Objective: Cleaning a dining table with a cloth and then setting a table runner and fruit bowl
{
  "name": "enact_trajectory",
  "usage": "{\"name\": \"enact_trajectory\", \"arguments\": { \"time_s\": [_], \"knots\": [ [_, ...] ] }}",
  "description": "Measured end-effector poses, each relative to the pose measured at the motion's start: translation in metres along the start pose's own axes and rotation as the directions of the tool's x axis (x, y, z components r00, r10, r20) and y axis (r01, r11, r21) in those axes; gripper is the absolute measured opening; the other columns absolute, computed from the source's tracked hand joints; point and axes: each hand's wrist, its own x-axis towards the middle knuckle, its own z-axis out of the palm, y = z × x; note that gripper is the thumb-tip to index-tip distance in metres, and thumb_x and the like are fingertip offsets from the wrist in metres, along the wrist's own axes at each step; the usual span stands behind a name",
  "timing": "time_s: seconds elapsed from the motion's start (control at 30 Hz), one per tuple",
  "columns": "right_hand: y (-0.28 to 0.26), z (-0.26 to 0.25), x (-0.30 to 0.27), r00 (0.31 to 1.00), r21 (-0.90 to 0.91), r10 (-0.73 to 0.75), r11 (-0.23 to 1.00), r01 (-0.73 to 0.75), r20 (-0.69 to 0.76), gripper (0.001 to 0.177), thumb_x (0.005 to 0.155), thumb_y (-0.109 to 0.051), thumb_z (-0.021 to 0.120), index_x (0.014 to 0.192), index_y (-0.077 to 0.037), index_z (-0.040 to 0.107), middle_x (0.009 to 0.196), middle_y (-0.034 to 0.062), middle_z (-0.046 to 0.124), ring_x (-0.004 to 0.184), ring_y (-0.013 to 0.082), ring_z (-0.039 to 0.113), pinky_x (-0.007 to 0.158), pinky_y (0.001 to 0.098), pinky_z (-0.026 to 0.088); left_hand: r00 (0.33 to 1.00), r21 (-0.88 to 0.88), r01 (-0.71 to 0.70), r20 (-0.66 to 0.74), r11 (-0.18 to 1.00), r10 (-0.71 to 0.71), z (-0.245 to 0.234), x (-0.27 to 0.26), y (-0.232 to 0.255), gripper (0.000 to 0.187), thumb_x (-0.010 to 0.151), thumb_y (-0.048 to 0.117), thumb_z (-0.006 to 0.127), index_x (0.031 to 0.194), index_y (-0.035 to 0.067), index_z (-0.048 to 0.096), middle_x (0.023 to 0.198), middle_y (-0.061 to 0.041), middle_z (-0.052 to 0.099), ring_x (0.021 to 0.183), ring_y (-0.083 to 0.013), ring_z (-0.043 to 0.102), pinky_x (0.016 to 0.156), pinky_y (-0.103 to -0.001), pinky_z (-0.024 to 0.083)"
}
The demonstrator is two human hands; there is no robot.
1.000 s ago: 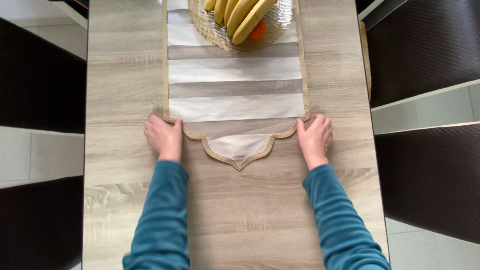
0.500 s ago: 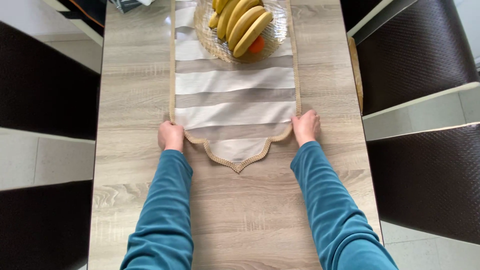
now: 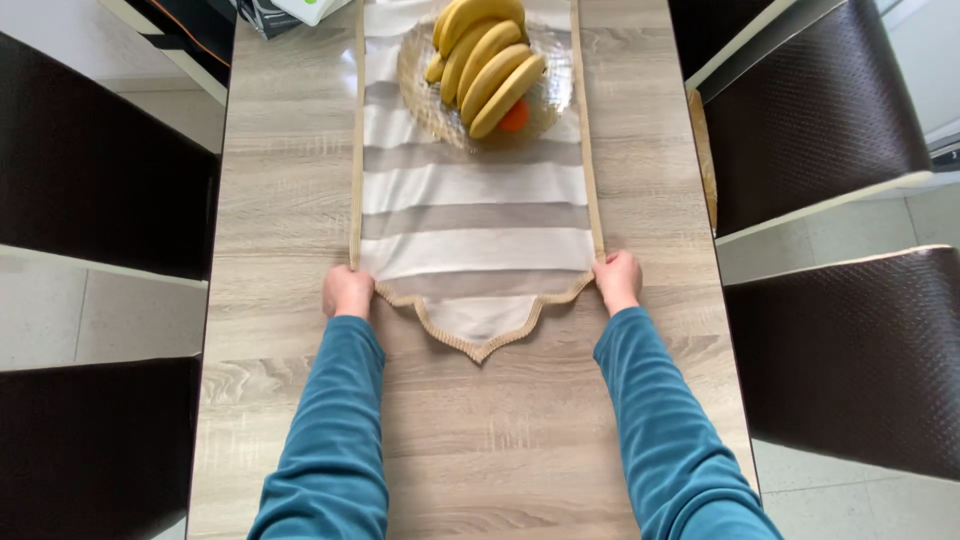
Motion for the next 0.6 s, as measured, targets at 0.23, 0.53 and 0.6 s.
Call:
{"name": "enact_trajectory", "arguments": {
  "time_s": [0.23,0.53,0.6],
  "knots": [
    [0.033,-0.016,-0.064,0.997,-0.07,0.032,0.997,-0.027,0.072,0.026,0.075,-0.022,0.073,0.097,-0.01,0.08,0.098,0.0169,0.079,0.106,0.0409,0.072,0.087,0.0524,0.059,0.998,0.079,0.055,0.034,0.995,-0.058,-0.016,-0.064,-0.035,0.043,0.088,0.023,0.052,0.121,0.013,0.077,0.126,-0.018,0.073,0.128,-0.039,0.063,0.108,-0.056,0.047],
    [0.085,-0.041,-0.164,0.987,-0.082,0.065,0.995,-0.054,0.148,0.031,0.076,-0.028,0.074,0.101,-0.01,0.078,0.106,0.016,0.079,0.113,0.038,0.071,0.091,0.0503,0.058,0.987,0.172,0.147,0.037,0.974,-0.156,-0.022,-0.145,-0.101,0.042,0.087,0.027,0.053,0.12,0.02,0.079,0.126,-0.008,0.077,0.127,-0.0343,0.065,0.111,-0.051,0.042],
    [0.099,-0.043,-0.179,0.984,-0.081,0.077,0.995,-0.064,0.161,0.032,0.076,-0.028,0.074,0.102,-0.01,0.077,0.107,0.0161,0.078,0.114,0.0381,0.07,0.093,0.0504,0.058,0.985,0.178,0.156,0.039,0.972,-0.166,-0.016,-0.152,-0.121,0.041,0.087,0.027,0.054,0.119,0.021,0.079,0.124,-0.009,0.077,0.126,-0.0344,0.065,0.11,-0.051,0.043]
  ]
}}
